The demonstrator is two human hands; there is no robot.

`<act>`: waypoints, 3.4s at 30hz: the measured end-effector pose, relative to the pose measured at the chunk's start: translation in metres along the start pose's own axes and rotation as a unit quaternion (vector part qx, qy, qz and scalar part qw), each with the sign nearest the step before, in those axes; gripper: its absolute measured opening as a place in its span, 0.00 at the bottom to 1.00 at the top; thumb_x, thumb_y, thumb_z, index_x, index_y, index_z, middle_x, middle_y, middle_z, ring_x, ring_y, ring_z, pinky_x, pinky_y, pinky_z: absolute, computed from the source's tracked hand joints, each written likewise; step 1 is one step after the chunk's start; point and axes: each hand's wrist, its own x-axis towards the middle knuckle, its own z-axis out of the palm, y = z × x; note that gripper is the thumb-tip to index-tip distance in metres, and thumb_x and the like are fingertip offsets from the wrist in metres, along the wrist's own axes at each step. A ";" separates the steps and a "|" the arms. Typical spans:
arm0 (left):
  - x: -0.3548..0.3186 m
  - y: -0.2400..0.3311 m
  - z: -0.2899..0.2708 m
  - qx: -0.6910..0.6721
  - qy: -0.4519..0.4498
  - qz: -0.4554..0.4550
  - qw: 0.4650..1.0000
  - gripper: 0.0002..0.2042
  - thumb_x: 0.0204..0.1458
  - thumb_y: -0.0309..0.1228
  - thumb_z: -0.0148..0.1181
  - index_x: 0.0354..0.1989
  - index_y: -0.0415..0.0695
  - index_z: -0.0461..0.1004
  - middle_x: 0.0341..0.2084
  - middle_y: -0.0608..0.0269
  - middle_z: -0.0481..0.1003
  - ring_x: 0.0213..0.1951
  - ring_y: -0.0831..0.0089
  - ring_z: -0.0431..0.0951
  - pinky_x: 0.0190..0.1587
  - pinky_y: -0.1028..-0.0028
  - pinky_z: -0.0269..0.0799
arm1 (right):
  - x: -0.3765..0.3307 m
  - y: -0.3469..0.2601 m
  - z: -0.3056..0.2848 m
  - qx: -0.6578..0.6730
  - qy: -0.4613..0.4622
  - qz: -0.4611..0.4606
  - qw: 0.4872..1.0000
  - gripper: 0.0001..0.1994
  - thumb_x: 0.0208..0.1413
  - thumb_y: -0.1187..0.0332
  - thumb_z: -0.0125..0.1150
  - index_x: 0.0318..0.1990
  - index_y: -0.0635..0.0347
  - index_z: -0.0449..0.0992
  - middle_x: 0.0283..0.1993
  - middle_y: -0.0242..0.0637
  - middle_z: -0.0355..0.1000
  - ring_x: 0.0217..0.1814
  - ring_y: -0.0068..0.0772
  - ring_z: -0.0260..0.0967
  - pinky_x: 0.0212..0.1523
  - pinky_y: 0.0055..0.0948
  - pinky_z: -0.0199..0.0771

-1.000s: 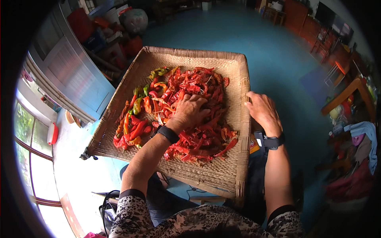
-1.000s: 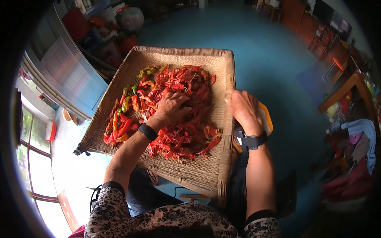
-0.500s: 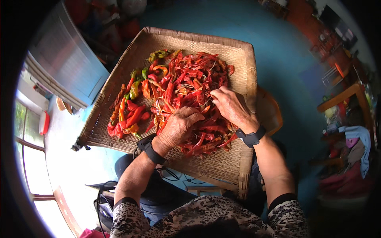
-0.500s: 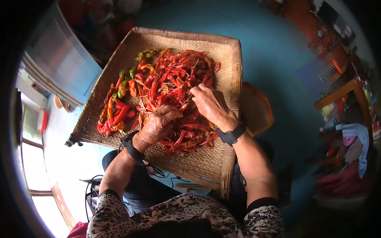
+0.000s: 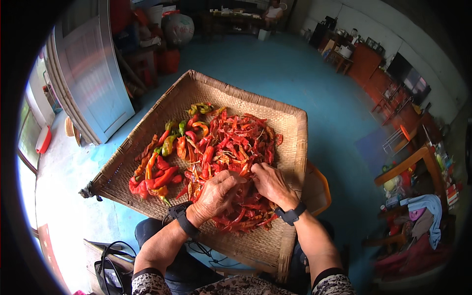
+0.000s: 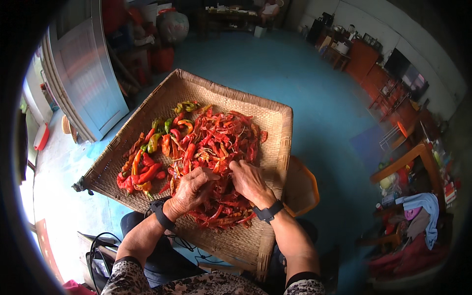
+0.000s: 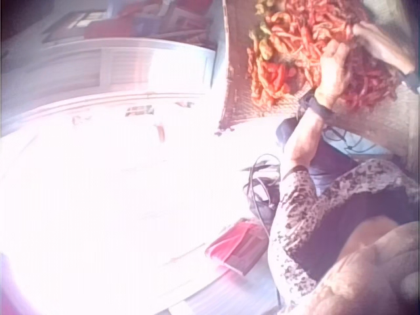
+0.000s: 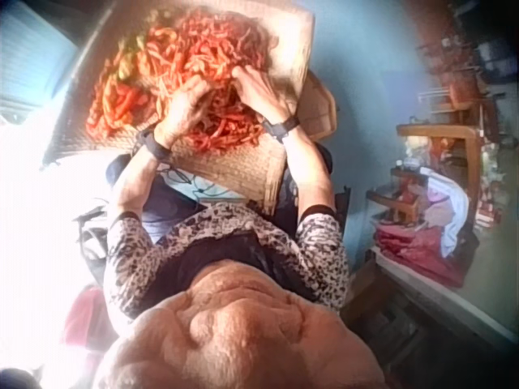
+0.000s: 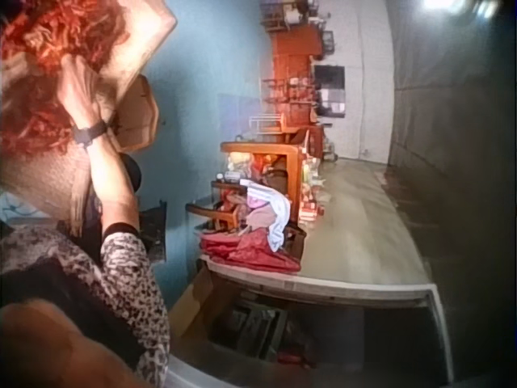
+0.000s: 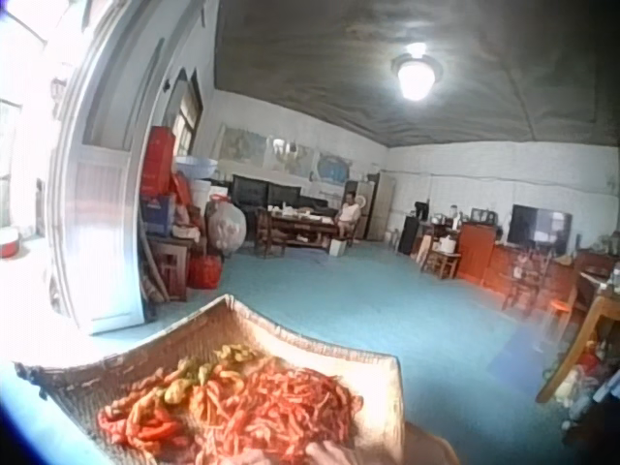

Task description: Sorting and de-stemming red and green peppers in a large flat winnowing basket.

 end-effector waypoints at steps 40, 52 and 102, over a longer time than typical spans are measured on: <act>0.000 0.005 0.008 -0.118 0.054 -0.127 0.983 0.12 0.53 0.19 0.55 0.46 0.42 0.70 0.31 0.59 0.75 0.34 0.72 0.78 0.36 0.74 0.73 | -0.015 -0.027 -0.053 0.415 0.077 0.086 0.903 0.20 0.58 0.77 0.54 0.59 0.61 0.64 0.38 0.34 0.72 0.35 0.19 0.71 0.35 0.20 0.72; 0.004 -0.010 0.009 -0.249 0.043 -0.239 0.938 0.06 0.56 0.25 0.56 0.41 0.40 0.71 0.29 0.70 0.74 0.35 0.84 0.72 0.40 0.79 0.71 | -0.015 -0.004 -0.069 0.405 0.098 0.149 0.897 0.13 0.60 0.66 0.56 0.48 0.63 0.71 0.28 0.27 0.70 0.26 0.14 0.66 0.27 0.16 0.67; -0.003 -0.012 0.017 -0.098 -0.009 -0.172 0.980 0.08 0.54 0.22 0.57 0.42 0.40 0.72 0.34 0.62 0.76 0.39 0.75 0.75 0.44 0.74 0.72 | -0.020 0.003 -0.080 0.386 0.191 0.108 0.896 0.04 0.58 0.70 0.58 0.36 0.60 0.74 0.25 0.28 0.70 0.23 0.15 0.65 0.24 0.15 0.68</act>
